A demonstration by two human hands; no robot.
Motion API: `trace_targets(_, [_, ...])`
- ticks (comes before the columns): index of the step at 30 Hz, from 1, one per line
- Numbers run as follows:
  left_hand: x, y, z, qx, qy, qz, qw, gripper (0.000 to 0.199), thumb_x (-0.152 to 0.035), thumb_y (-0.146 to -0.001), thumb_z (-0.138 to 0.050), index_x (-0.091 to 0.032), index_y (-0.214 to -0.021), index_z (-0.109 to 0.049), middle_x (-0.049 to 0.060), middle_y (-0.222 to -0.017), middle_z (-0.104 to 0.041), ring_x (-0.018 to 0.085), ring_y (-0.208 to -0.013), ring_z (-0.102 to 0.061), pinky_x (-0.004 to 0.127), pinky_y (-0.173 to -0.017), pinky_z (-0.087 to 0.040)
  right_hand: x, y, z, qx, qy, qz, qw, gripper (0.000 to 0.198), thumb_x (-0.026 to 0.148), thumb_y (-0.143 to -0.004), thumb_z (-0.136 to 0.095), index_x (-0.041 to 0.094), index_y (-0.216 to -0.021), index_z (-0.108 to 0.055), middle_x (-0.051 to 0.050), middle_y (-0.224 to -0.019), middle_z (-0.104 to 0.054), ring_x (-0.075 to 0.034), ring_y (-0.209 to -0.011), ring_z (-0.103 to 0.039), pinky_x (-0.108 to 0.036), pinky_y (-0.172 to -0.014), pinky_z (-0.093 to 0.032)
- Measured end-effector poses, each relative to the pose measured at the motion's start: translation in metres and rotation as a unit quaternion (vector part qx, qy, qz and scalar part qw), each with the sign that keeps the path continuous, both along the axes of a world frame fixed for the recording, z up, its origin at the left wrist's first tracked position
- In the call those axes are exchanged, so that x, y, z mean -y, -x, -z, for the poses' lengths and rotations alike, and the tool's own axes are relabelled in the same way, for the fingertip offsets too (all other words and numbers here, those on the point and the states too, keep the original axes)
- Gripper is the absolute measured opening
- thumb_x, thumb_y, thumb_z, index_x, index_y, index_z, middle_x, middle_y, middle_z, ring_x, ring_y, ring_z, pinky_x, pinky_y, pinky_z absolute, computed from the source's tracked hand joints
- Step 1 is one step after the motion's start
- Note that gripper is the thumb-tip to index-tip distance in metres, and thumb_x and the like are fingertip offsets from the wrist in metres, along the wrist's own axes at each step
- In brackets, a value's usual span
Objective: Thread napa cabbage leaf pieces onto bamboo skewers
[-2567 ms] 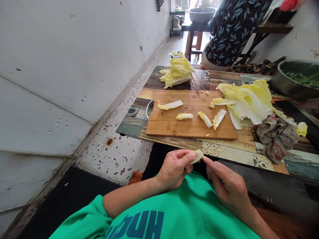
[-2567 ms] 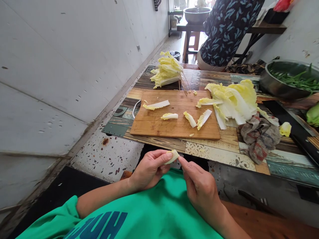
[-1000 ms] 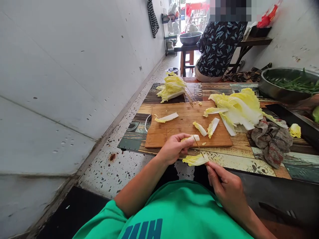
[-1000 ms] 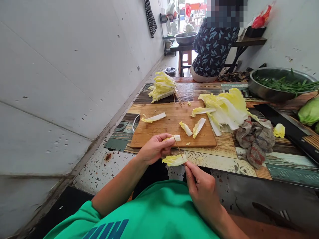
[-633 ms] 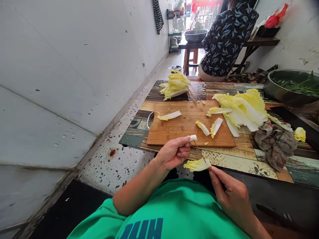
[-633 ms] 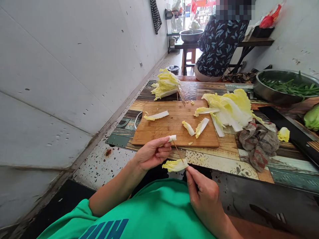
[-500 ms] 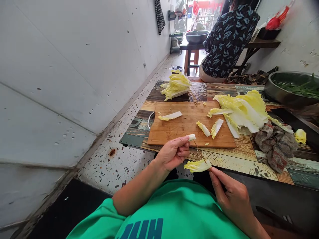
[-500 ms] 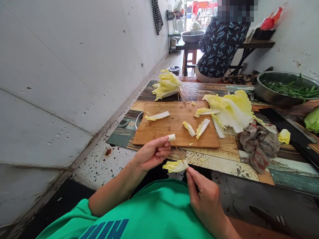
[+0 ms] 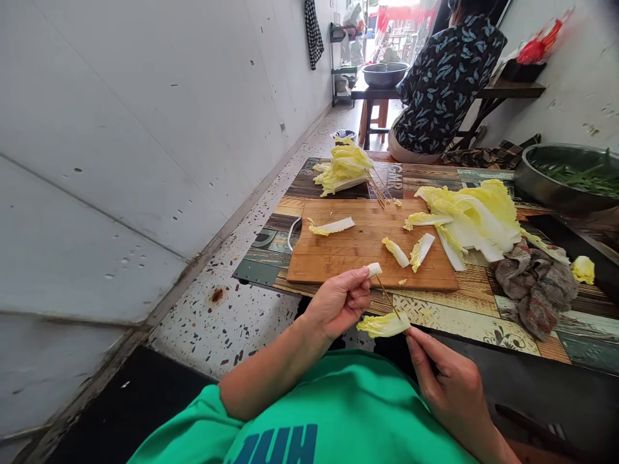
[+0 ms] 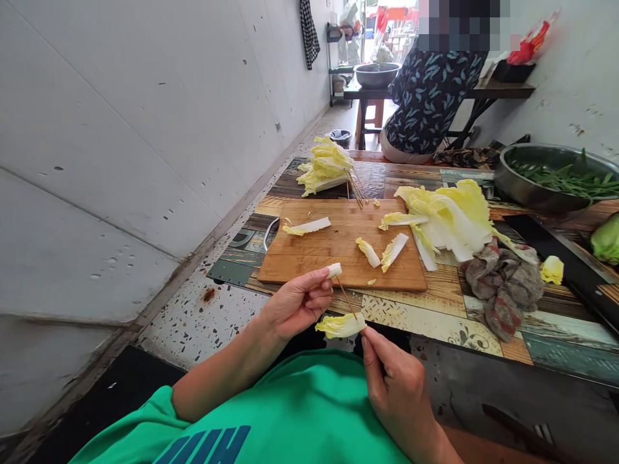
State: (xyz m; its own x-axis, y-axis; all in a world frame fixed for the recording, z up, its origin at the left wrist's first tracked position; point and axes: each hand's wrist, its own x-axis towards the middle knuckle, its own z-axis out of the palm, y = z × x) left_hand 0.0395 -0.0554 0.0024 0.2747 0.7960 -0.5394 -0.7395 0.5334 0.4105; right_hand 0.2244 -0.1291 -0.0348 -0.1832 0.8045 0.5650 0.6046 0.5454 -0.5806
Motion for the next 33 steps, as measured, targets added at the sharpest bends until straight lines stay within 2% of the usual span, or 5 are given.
trace_targets(3, [0.003, -0.001, 0.003, -0.005, -0.021, -0.007, 1.000, 0.006, -0.007, -0.077, -0.069, -0.007, -0.074, -0.063, 0.000, -0.057, -0.054, 0.000, -0.045, -0.031, 0.009, -0.038, -0.023, 0.000, 0.001, 0.000, -0.005, 0.001, 0.000, 1.000, 0.021, 0.020, -0.094, -0.057, 0.014, -0.096, -0.077, -0.010, -0.087, -0.080, -0.020, -0.068, -0.077, -0.020, -0.063, -0.062])
trace_targets(10, [0.007, -0.001, 0.006, -0.019, -0.065, 0.004, 0.998, 0.027, -0.016, -0.058, -0.086, -0.007, -0.071, -0.064, -0.001, -0.058, -0.054, 0.000, -0.047, -0.029, 0.011, -0.040, -0.021, 0.002, 0.001, 0.001, -0.005, -0.001, 0.001, 1.000, 0.021, 0.019, -0.092, -0.058, 0.014, -0.097, -0.078, -0.010, -0.088, -0.080, -0.020, -0.070, -0.077, -0.019, -0.066, -0.061])
trace_targets(16, [0.011, -0.001, 0.007, -0.065, -0.104, -0.004, 0.992, 0.034, -0.024, -0.055, -0.090, -0.007, -0.068, -0.064, -0.001, -0.058, -0.054, 0.000, -0.048, -0.028, 0.013, -0.042, -0.018, 0.003, 0.004, -0.001, -0.013, 0.003, -0.004, 1.000, 0.022, 0.020, -0.094, -0.056, 0.015, -0.097, -0.077, -0.009, -0.087, -0.080, -0.019, -0.067, -0.077, -0.018, -0.061, -0.061])
trace_targets(27, [0.017, -0.006, 0.004, -0.115, -0.127, 0.027, 0.985, 0.041, -0.036, -0.055, -0.091, -0.009, -0.062, -0.062, -0.003, -0.056, -0.051, 0.000, -0.045, -0.026, 0.019, -0.045, -0.013, 0.002, 0.004, 0.002, -0.021, 0.007, -0.001, 1.000, 0.020, 0.018, -0.093, -0.058, 0.014, -0.098, -0.076, -0.009, -0.092, -0.080, -0.019, -0.070, -0.077, -0.020, -0.069, -0.061])
trace_targets(33, [0.019, -0.008, 0.006, -0.135, -0.122, 0.010, 0.983, 0.042, -0.042, -0.055, -0.092, -0.010, -0.076, -0.074, 0.000, -0.068, -0.061, 0.003, -0.055, -0.041, 0.019, -0.051, -0.029, 0.000, 0.004, 0.003, -0.012, -0.002, -0.014, 1.000, 0.020, 0.016, -0.093, -0.057, 0.013, -0.103, -0.075, -0.011, -0.097, -0.080, -0.019, -0.078, -0.078, -0.018, -0.074, -0.060])
